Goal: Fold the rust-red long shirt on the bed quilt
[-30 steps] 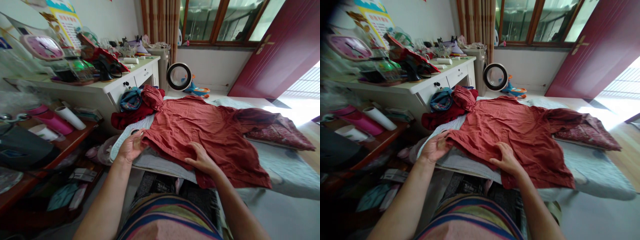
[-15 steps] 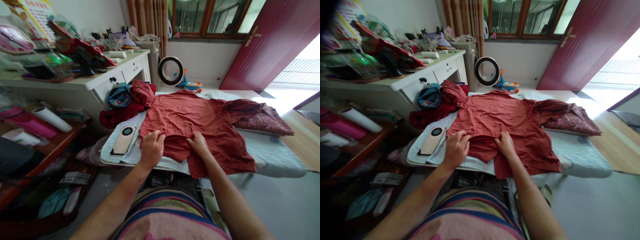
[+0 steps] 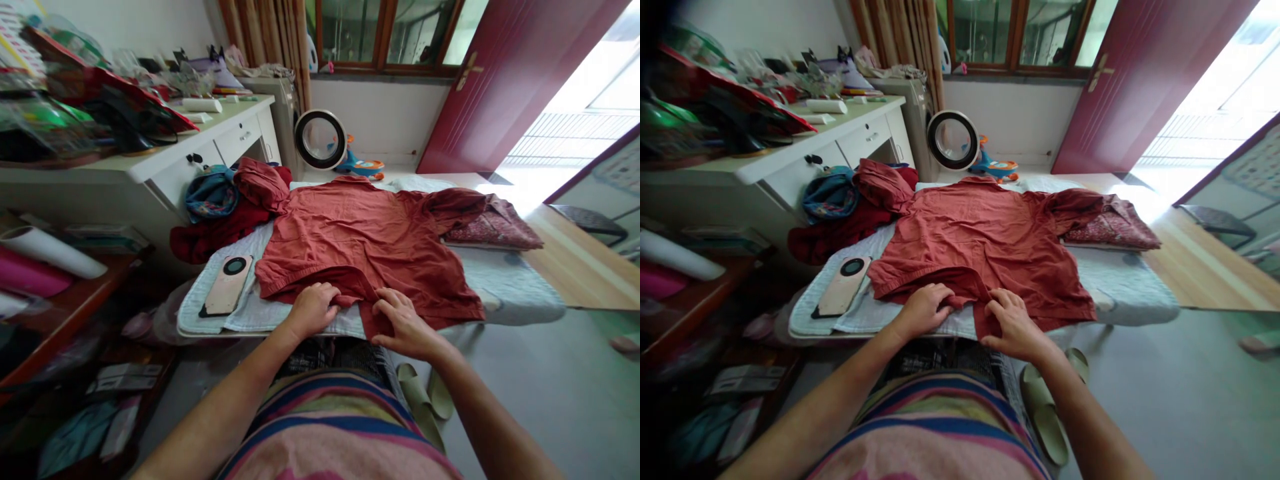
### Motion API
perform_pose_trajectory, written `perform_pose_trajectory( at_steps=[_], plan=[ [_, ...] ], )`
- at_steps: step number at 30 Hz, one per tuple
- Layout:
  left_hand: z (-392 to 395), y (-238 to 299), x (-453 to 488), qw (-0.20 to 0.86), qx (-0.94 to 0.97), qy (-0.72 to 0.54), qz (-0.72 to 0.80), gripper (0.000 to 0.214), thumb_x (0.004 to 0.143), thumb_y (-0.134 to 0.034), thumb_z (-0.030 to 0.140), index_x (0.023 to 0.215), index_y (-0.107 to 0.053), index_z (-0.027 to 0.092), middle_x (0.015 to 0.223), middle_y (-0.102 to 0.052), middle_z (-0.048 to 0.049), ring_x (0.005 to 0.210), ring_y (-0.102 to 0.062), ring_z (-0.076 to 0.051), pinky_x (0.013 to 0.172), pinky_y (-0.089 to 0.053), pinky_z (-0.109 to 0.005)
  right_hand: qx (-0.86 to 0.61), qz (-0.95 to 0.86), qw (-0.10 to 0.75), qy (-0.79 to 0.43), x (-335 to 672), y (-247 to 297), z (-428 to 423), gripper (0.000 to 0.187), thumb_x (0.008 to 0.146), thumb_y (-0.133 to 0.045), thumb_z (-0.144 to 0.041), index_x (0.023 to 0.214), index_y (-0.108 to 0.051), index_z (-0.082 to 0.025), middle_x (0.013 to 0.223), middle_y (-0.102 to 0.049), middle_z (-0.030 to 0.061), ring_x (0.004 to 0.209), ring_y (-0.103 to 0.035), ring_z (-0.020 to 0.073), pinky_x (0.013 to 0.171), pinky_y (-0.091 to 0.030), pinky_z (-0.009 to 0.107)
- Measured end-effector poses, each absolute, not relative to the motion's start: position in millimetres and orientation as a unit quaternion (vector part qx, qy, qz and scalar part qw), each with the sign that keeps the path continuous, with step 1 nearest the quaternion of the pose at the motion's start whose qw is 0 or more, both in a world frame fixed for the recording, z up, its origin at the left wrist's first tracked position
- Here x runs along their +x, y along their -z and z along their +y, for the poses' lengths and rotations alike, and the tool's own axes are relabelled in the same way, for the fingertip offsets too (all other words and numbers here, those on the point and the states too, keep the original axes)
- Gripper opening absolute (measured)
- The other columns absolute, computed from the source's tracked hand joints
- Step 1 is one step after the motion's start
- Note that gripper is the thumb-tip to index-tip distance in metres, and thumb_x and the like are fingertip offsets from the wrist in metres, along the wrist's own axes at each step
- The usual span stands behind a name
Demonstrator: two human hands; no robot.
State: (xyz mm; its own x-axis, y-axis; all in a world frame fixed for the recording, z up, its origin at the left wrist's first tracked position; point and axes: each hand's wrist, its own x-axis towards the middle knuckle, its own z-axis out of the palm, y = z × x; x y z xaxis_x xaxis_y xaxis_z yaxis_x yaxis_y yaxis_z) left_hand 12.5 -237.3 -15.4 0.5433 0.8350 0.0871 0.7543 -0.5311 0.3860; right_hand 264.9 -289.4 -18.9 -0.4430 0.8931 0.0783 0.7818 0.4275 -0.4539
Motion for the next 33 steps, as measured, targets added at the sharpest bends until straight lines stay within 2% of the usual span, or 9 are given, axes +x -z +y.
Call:
perform_pose_trajectory(
  at_steps=[2, 7, 13, 15, 17, 19, 21, 26, 33],
  plan=[
    [-233.8, 17.8, 13.0, 0.197, 0.848, -0.162, 0.465, 0.016, 0.084, -0.057, 0.019, 0.096, -0.068, 0.021, 0.094, -0.069, -0.0051, 0.09, -0.063, -0.021, 0.081, -0.048, -0.031, -0.514, -0.831, 0.136, -0.164, 266.2, 25.5, -296.6, 0.051, 0.063, -0.08, -0.035, 0.106, -0.057, -0.022, 0.143, -0.042, 0.014, 0.135, -0.033, 0.0354, 0.11, -0.028, 0.053],
    [-228.5, 33.1, 15.1, 0.277, 0.799, -0.237, 0.478, 0.025, 0.089, -0.051, 0.018, 0.111, -0.062, 0.022, 0.104, -0.071, -0.0043, 0.094, -0.066, -0.019, 0.084, -0.049, -0.03, -0.504, -0.84, 0.126, -0.155, 264.3, 25.4, -300.6, 0.046, 0.064, -0.075, -0.026, 0.106, -0.056, -0.023, 0.146, -0.04, 0.0134, 0.139, -0.029, 0.0345, 0.112, -0.027, 0.054],
    [-228.5, 45.2, 14.2, 0.258, 0.808, -0.239, 0.472, 0.047, 0.073, -0.068, 0.019, 0.118, -0.052, 0.023, 0.11, -0.065, -0.0043, 0.1, -0.063, -0.022, 0.087, -0.05, -0.034, -0.506, -0.842, 0.125, -0.14, 262.4, 14.5, -299.5, 0.025, 0.07, -0.069, -0.018, 0.094, -0.063, -0.024, 0.145, -0.043, 0.0089, 0.138, -0.031, 0.0335, 0.111, -0.029, 0.054],
    [-229.4, 43.5, 14.0, 0.245, 0.808, -0.238, 0.48, 0.05, 0.072, -0.064, 0.014, 0.119, -0.05, 0.023, 0.105, -0.063, -0.0034, 0.093, -0.063, -0.02, 0.083, -0.05, -0.033, -0.503, -0.844, 0.124, -0.14, 262.5, 15.3, -301.3, 0.033, 0.068, -0.073, -0.024, 0.099, -0.062, -0.025, 0.147, -0.041, 0.0087, 0.139, -0.029, 0.0347, 0.111, -0.029, 0.055],
    [-231.1, 39.2, 14.8, 0.228, 0.812, -0.251, 0.474, 0.049, 0.073, -0.059, 0.011, 0.119, -0.05, 0.022, 0.103, -0.06, -0.0032, 0.091, -0.061, -0.019, 0.082, -0.05, -0.032, -0.505, -0.843, 0.125, -0.135, 262.1, 19.6, -303.9, 0.054, 0.062, -0.08, -0.029, 0.111, -0.059, -0.025, 0.151, -0.035, 0.0112, 0.141, -0.025, 0.0372, 0.112, -0.026, 0.058],
    [-233.5, 33.2, 16.7, 0.221, 0.822, -0.272, 0.448, 0.034, 0.08, -0.056, 0.014, 0.112, -0.055, 0.022, 0.102, -0.059, -0.0036, 0.091, -0.06, -0.018, 0.083, -0.048, -0.03, -0.516, -0.839, 0.127, -0.12, 261.0, 25.7, -306.2, 0.064, 0.059, -0.081, -0.024, 0.118, -0.056, -0.023, 0.154, -0.032, 0.0139, 0.143, -0.022, 0.0378, 0.113, -0.024, 0.058],
    [-236.1, 26.5, 19.0, 0.22, 0.835, -0.288, 0.414, 0.015, 0.088, -0.052, 0.02, 0.099, -0.061, 0.022, 0.101, -0.058, -0.0042, 0.092, -0.058, -0.017, 0.083, -0.047, -0.028, -0.524, -0.835, 0.133, -0.107, 259.7, 29.6, -306.9, 0.054, 0.064, -0.076, -0.018, 0.115, -0.058, -0.022, 0.153, -0.032, 0.0145, 0.142, -0.023, 0.0363, 0.113, -0.024, 0.056],
    [-241.4, 12.6, 23.1, 0.205, 0.851, -0.291, 0.387, 0.014, 0.09, -0.057, 0.029, 0.087, -0.068, 0.02, 0.089, -0.06, -0.0046, 0.088, -0.055, -0.018, 0.079, -0.045, -0.029, -0.52, -0.828, 0.162, -0.133, 259.4, 18.4, -302.4, 0.013, 0.08, -0.066, -0.024, 0.093, -0.07, -0.025, 0.146, -0.042, 0.0069, 0.136, -0.032, 0.0332, 0.109, -0.031, 0.054],
    [-247.6, 3.7, 24.5, 0.231, 0.872, -0.237, 0.362, 0.014, 0.089, -0.059, 0.026, 0.086, -0.069, 0.018, 0.082, -0.063, -0.0046, 0.081, -0.056, -0.017, 0.072, -0.044, -0.027, -0.535, -0.82, 0.157, -0.128, 261.4, 2.1, -299.2, 0.018, 0.09, -0.06, -0.035, 0.09, -0.077, -0.033, 0.132, -0.053, 0.0063, 0.121, -0.042, 0.0324, 0.099, -0.037, 0.053]
  ],
)
